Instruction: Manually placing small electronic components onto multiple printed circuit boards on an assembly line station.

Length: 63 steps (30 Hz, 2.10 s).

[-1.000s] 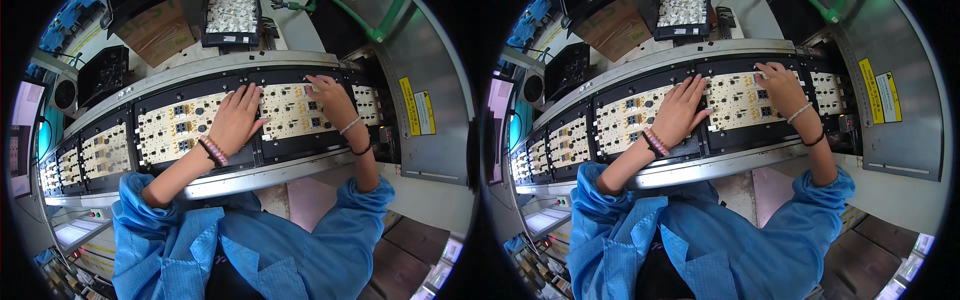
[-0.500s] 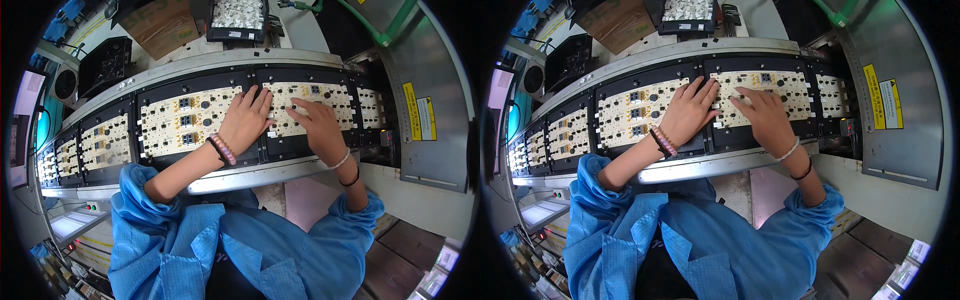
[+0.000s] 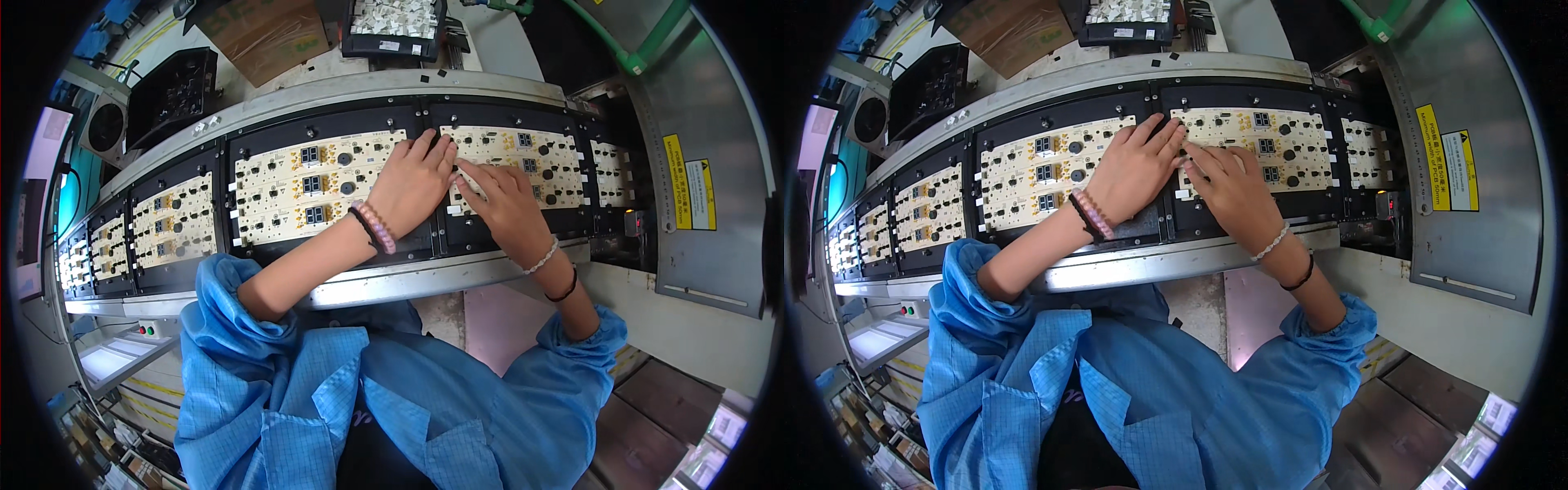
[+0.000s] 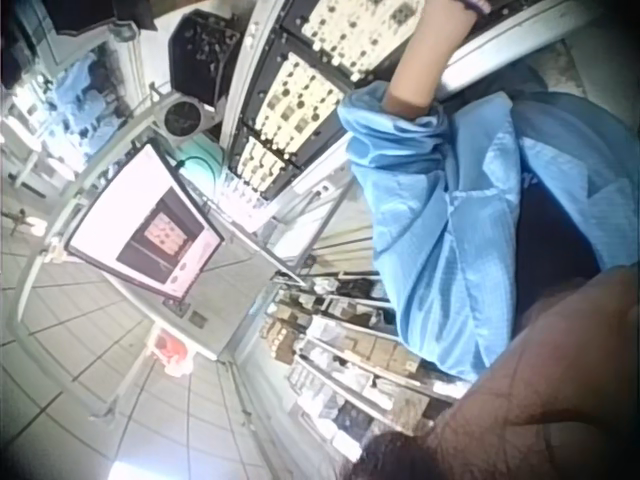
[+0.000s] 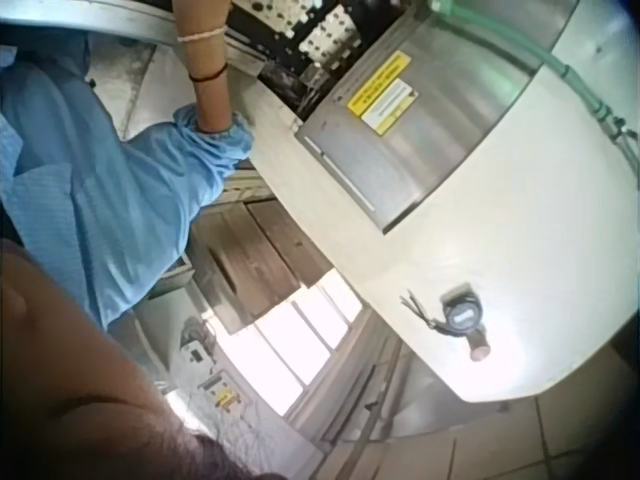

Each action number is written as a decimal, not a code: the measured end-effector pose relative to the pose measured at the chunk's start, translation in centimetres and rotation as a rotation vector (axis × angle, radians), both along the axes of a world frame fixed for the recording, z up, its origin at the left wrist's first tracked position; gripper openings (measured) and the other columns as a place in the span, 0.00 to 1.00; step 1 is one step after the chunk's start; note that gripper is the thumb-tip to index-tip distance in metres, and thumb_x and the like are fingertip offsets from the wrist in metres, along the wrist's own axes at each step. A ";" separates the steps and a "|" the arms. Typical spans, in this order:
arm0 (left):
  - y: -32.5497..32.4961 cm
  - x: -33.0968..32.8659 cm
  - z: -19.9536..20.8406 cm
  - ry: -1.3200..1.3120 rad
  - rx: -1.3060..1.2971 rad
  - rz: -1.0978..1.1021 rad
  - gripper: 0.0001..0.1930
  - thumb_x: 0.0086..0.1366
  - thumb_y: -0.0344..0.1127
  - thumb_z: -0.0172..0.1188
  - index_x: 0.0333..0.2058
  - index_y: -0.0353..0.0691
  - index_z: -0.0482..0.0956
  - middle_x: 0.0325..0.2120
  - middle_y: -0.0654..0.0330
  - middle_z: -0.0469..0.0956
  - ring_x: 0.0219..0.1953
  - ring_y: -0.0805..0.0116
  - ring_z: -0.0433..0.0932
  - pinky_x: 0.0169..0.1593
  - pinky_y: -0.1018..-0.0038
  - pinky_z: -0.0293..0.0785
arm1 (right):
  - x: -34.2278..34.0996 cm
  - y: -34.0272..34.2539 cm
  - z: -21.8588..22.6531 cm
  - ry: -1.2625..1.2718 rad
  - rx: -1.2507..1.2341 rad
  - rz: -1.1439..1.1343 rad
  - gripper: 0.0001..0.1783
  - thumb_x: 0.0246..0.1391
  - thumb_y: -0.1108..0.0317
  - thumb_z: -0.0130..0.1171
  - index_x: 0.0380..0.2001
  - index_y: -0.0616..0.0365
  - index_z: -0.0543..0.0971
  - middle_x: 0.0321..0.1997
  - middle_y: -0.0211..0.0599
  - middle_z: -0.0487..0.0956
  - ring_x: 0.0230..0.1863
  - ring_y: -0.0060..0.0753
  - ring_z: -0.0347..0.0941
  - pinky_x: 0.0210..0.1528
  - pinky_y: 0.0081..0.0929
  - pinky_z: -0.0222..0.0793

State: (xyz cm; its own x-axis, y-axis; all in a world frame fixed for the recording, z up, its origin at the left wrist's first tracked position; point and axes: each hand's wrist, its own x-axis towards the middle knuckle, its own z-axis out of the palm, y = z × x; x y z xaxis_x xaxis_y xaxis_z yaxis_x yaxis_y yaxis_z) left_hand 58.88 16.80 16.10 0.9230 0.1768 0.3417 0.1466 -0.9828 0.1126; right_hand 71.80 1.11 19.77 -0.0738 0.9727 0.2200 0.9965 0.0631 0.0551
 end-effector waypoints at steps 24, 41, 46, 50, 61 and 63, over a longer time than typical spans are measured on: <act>37.0 -32.3 5.1 -0.243 0.134 0.543 0.18 0.68 0.29 0.53 0.56 0.36 0.71 0.54 0.48 0.73 0.55 0.49 0.72 0.56 0.63 0.69 | 2.6 23.4 7.0 -0.049 0.176 0.054 0.20 0.50 0.76 0.55 0.48 0.53 0.78 0.45 0.38 0.76 0.47 0.44 0.72 0.49 0.36 0.67; 53.0 -35.5 -0.7 -0.041 -0.439 0.748 0.06 0.47 0.27 0.69 0.25 0.38 0.82 0.28 0.52 0.82 0.34 0.54 0.82 0.41 0.65 0.78 | 7.9 39.7 -0.6 0.121 0.159 -0.172 0.18 0.60 0.65 0.55 0.49 0.61 0.68 0.48 0.55 0.73 0.50 0.59 0.71 0.50 0.45 0.70; 53.1 -34.7 -0.4 -0.134 -0.556 0.691 0.06 0.53 0.25 0.67 0.31 0.38 0.82 0.27 0.57 0.83 0.32 0.66 0.83 0.37 0.71 0.77 | 10.1 39.3 -1.2 0.221 0.391 -0.160 0.18 0.62 0.63 0.52 0.49 0.64 0.68 0.40 0.57 0.76 0.41 0.56 0.75 0.46 0.41 0.71; 51.0 -34.0 0.2 -0.197 -0.509 0.721 0.06 0.56 0.27 0.67 0.34 0.39 0.82 0.28 0.59 0.83 0.31 0.70 0.82 0.37 0.74 0.77 | 10.5 39.5 0.8 1.172 0.332 -0.254 0.12 0.61 0.63 0.54 0.44 0.58 0.71 0.24 0.34 0.75 0.26 0.25 0.73 0.29 0.25 0.70; 48.6 -35.0 0.0 -0.222 -0.510 0.687 0.16 0.64 0.33 0.64 0.51 0.45 0.81 0.32 0.64 0.84 0.35 0.80 0.80 0.39 0.81 0.75 | 6.0 20.6 3.5 2.657 -0.228 0.121 0.13 0.65 0.68 0.45 0.46 0.67 0.67 0.42 0.38 0.69 0.36 0.25 0.65 0.34 0.18 0.65; 48.5 -35.0 -0.1 -0.231 -0.512 0.740 0.13 0.64 0.33 0.64 0.47 0.43 0.83 0.33 0.65 0.85 0.35 0.80 0.80 0.40 0.81 0.75 | 4.5 18.2 4.1 2.641 -0.174 -0.007 0.13 0.65 0.68 0.43 0.47 0.66 0.67 0.41 0.37 0.69 0.36 0.24 0.65 0.33 0.18 0.65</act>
State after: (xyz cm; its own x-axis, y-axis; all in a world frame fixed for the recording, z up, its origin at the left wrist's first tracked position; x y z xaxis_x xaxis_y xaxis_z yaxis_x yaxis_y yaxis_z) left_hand 23.85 65.30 16.01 0.4336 0.8736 0.2209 0.6359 -0.4703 0.6119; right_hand 76.27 19.34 23.91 0.0498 0.9798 -0.1938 -0.8505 -0.0601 -0.5225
